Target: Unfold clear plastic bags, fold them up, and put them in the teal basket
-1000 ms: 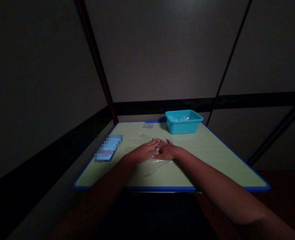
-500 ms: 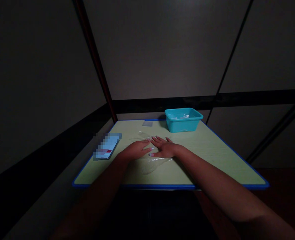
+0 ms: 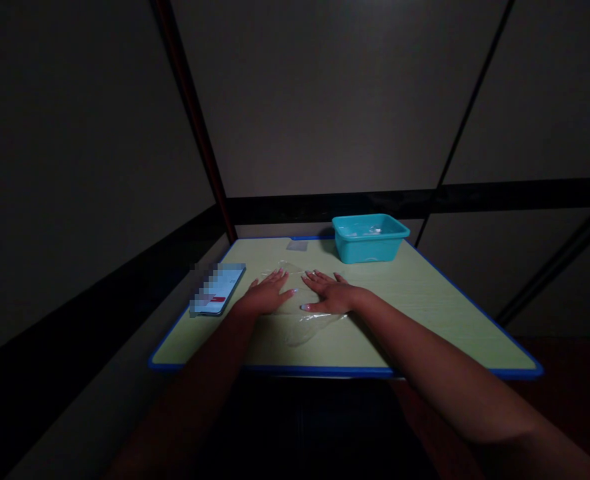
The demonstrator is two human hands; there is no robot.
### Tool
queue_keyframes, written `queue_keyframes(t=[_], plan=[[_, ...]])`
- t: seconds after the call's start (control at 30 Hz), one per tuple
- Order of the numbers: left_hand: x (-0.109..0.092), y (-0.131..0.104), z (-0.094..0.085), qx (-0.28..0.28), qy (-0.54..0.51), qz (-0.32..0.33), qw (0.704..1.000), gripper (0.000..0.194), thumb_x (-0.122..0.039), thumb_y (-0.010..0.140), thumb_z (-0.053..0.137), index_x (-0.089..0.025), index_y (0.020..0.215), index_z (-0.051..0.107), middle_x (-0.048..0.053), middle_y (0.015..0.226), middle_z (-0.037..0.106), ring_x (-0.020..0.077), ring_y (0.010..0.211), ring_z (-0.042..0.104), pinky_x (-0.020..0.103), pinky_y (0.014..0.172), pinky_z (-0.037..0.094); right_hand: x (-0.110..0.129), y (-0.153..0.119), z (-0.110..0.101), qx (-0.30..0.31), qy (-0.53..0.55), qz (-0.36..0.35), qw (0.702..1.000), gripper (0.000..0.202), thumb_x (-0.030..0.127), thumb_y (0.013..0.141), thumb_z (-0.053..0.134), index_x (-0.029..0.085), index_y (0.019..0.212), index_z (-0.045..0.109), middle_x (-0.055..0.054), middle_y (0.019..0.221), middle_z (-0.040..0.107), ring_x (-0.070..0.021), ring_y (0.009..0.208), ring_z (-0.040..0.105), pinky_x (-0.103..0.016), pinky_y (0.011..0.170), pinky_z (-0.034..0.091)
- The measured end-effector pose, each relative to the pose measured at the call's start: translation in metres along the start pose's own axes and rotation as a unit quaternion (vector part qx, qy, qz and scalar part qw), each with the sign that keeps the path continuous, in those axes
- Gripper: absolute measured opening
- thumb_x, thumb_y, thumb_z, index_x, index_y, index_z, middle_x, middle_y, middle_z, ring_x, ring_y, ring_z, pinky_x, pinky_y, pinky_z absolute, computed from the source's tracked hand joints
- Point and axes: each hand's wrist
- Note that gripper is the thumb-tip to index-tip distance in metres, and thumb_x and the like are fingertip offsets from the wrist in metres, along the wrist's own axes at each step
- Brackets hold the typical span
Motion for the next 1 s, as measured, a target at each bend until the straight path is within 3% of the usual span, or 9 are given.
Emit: queue_keyframes(t=[0.43,0.5,0.57,0.63,0.7,1.0], plan=[[-0.002,0.003,0.004,-0.052,0.041,-0.096,0.993,0.079,-0.066,0.083,0.020,-0.013,0.141,0.027,0.016,0.149,0.016,0.0291,0.138,0.012,0.057,0.106,0.013,-0.011,0.002,0.002,0.012,-0.005,0.055,0.998,0.109,0.082,0.063,0.041,0.027,0.145,-0.005,-0.008,0.150,-0.014,-0.0328,0.136,-0.015,-0.063,0.101,-0.004],[-0.008,0.002,0.004,-0.082,0.040,-0.051,0.995,0.076,-0.063,0.085,0.019,-0.012,0.141,0.027,0.016,0.150,0.016,0.0277,0.139,0.010,0.056,0.107,0.012,-0.012,0.002,0.001,0.011,-0.004,0.047,0.999,0.111,0.082,0.062,0.044,0.027,0.145,-0.003,-0.009,0.150,-0.013,-0.0329,0.136,-0.014,-0.064,0.101,-0.004],[-0.014,0.003,0.004,-0.098,0.027,0.040,0.994,0.071,-0.060,0.088,0.019,-0.015,0.142,0.026,0.011,0.151,0.015,0.0242,0.139,0.010,0.054,0.108,0.011,-0.012,0.002,0.001,0.011,-0.005,0.031,0.999,0.110,0.081,0.062,0.045,0.026,0.145,-0.002,-0.009,0.151,-0.011,-0.0324,0.136,-0.013,-0.064,0.101,-0.005],[-0.018,0.006,0.006,-0.082,0.006,0.117,0.990,0.066,-0.057,0.089,0.017,-0.019,0.143,0.023,0.007,0.151,0.016,0.0208,0.139,0.012,0.051,0.109,0.011,-0.012,0.002,0.000,0.013,-0.008,0.017,1.000,0.109,0.080,0.063,0.046,0.026,0.146,0.000,-0.009,0.151,-0.010,-0.0321,0.136,-0.013,-0.064,0.101,-0.006],[-0.020,0.010,0.010,-0.053,-0.010,0.142,0.988,0.065,-0.057,0.090,0.015,-0.022,0.144,0.019,0.004,0.151,0.016,0.0198,0.139,0.013,0.051,0.109,0.012,-0.012,0.003,0.001,0.015,-0.008,0.013,1.000,0.110,0.080,0.062,0.046,0.025,0.146,0.001,-0.009,0.151,-0.010,-0.0324,0.136,-0.013,-0.063,0.101,-0.007],[0.000,0.022,0.011,-0.042,-0.003,0.023,0.999,0.070,-0.063,0.087,0.011,-0.024,0.144,0.017,0.003,0.152,0.012,0.0214,0.139,0.010,0.051,0.109,0.013,-0.016,0.002,0.001,0.020,-0.012,0.038,0.999,0.106,0.082,0.062,0.044,0.032,0.145,-0.001,-0.006,0.151,-0.014,-0.0341,0.135,-0.016,-0.065,0.100,-0.004]])
Point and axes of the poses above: each hand's wrist, its own y-axis towards the middle knuckle, its own z-axis out of the palm, x = y × z
